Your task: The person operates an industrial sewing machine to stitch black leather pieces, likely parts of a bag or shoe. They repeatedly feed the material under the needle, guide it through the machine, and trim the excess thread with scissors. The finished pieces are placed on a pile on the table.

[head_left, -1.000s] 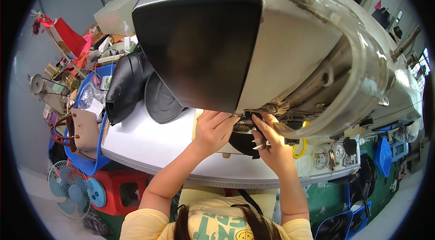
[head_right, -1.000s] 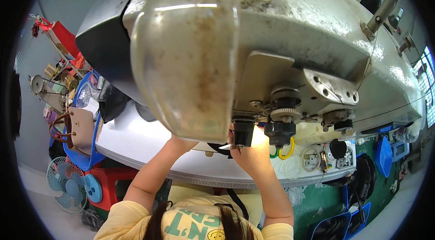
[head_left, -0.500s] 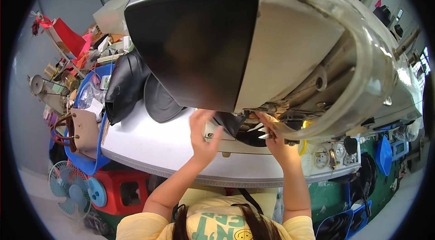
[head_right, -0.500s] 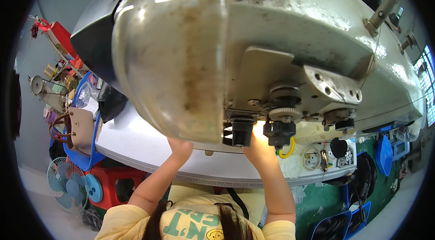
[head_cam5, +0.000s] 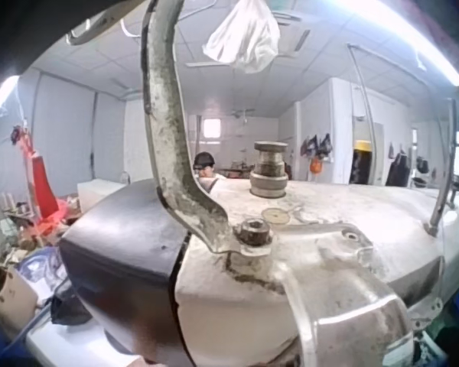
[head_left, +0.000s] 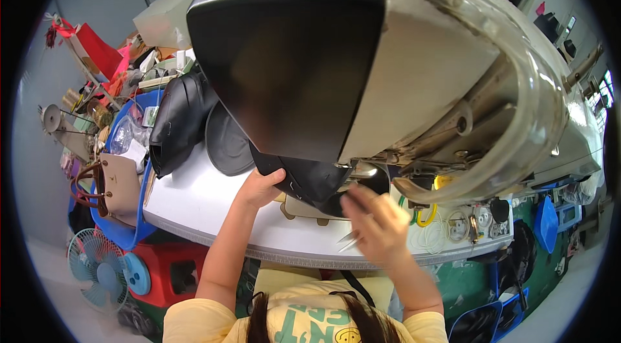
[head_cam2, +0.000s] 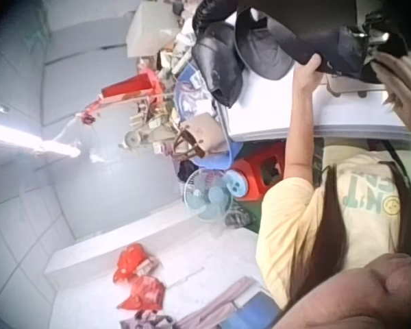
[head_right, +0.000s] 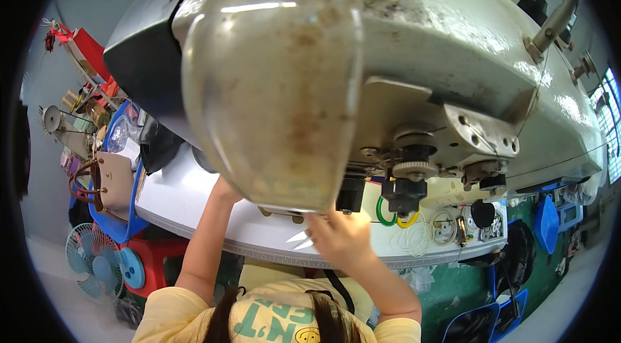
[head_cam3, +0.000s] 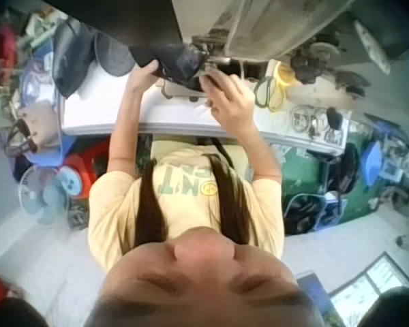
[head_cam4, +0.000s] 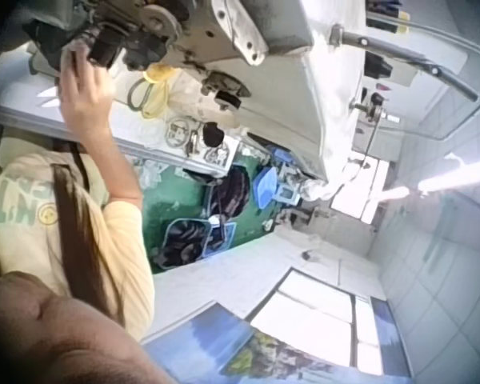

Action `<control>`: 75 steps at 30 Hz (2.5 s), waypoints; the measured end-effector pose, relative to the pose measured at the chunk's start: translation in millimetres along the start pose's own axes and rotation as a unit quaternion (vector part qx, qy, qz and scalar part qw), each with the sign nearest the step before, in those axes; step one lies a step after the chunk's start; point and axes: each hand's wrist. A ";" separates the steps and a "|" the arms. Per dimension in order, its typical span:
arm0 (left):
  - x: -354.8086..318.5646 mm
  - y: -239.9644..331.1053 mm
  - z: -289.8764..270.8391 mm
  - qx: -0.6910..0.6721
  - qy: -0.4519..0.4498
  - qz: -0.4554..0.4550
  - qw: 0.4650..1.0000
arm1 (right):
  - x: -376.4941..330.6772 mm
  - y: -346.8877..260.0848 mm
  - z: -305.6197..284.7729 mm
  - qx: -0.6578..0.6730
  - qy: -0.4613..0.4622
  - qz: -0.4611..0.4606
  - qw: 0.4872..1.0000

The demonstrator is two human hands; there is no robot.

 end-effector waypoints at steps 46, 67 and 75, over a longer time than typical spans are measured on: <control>-66.2 -15.4 57.1 -0.031 0.117 0.083 0.989 | -13.6 19.2 6.4 0.076 0.047 0.081 0.993; -65.5 -14.0 89.9 -0.065 0.154 0.069 0.984 | -21.3 14.5 33.3 -0.021 0.076 -0.007 0.997; -73.3 -10.0 80.2 -0.151 0.058 0.014 0.987 | -9.5 26.9 20.5 0.039 0.075 -0.011 0.996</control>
Point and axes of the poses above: each hand's wrist, its own x-axis towards the middle knuckle, its own z-axis out of the palm, y = z × x, and after that the axes turned 11 degrees about y, right-handed
